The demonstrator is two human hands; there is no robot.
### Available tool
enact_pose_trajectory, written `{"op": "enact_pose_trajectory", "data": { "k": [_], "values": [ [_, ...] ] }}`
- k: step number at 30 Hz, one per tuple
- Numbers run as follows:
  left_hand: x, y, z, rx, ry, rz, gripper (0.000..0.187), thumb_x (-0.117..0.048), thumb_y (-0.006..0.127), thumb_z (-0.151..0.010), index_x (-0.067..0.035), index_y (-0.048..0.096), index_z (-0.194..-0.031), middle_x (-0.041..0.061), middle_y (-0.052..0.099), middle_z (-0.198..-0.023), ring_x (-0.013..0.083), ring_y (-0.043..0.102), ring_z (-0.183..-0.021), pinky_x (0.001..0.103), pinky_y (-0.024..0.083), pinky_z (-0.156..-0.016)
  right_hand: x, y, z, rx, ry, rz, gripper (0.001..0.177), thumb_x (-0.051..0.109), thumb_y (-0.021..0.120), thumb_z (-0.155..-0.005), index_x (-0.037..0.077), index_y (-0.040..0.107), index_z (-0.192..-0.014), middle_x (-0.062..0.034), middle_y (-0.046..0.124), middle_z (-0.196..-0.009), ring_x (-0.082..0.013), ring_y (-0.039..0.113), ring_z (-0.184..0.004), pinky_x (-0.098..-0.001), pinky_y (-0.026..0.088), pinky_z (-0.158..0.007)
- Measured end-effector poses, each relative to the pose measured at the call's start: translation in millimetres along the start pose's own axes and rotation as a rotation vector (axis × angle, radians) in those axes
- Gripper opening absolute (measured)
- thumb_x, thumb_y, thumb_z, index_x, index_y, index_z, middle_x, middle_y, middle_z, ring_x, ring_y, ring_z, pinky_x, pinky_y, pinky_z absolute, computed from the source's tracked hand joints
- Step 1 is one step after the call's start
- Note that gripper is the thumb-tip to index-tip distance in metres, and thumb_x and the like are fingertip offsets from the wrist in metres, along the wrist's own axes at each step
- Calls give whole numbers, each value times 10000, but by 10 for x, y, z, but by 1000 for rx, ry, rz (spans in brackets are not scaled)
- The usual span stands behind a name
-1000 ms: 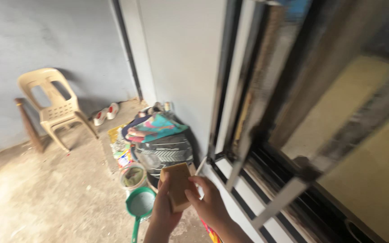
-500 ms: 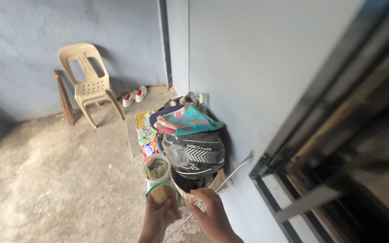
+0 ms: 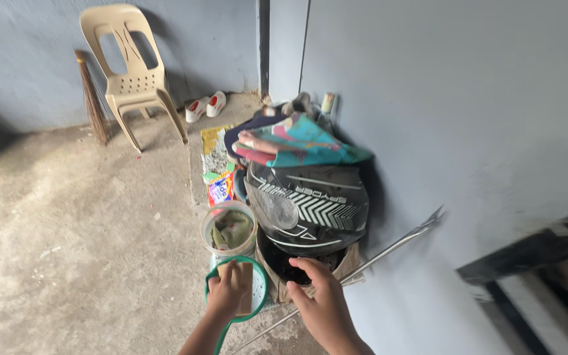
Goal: The person sands the black metal frame of a window using a sanding block, moving it back and forth along the vertical and horizontal bars of the grate.
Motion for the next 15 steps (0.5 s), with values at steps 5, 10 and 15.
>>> {"op": "enact_pose_trajectory", "data": {
  "k": [5,10,15],
  "values": [
    [-40,285,-97,79,95,-310,770,-247,664,-892,-448,321,-1552,165,336,-1495,455,532,-1206,480,526,-1023,-376,202,69,-14,52,6,442,213,718,-862,143,672,-1296,-39,674,-1333,-211,642,-1246,-382,510,-989],
    [141,775,-119,345,5,-492,802,-203,631,-928,-385,213,-1588,145,185,-1603,436,421,-1373,456,474,-1128,-842,436,129,-15,148,-42,423,222,739,-853,157,676,-1266,-14,702,-1310,-196,649,-1211,-370,540,-984],
    [672,1356,-503,399,-101,-357,653,-156,476,-1005,-289,261,-1607,237,193,-1655,453,454,-1412,470,457,-1142,-1078,560,143,-2,190,-9,472,223,747,-845,192,673,-1310,1,683,-1321,-192,671,-1218,-363,542,-971]
  ]
}}
Point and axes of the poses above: each hand's wrist, its own z-axis away from the middle knuckle, its own y-axis out of the palm, x = y × z, the point moved 8 cm from there along -z, towards the middle knuckle
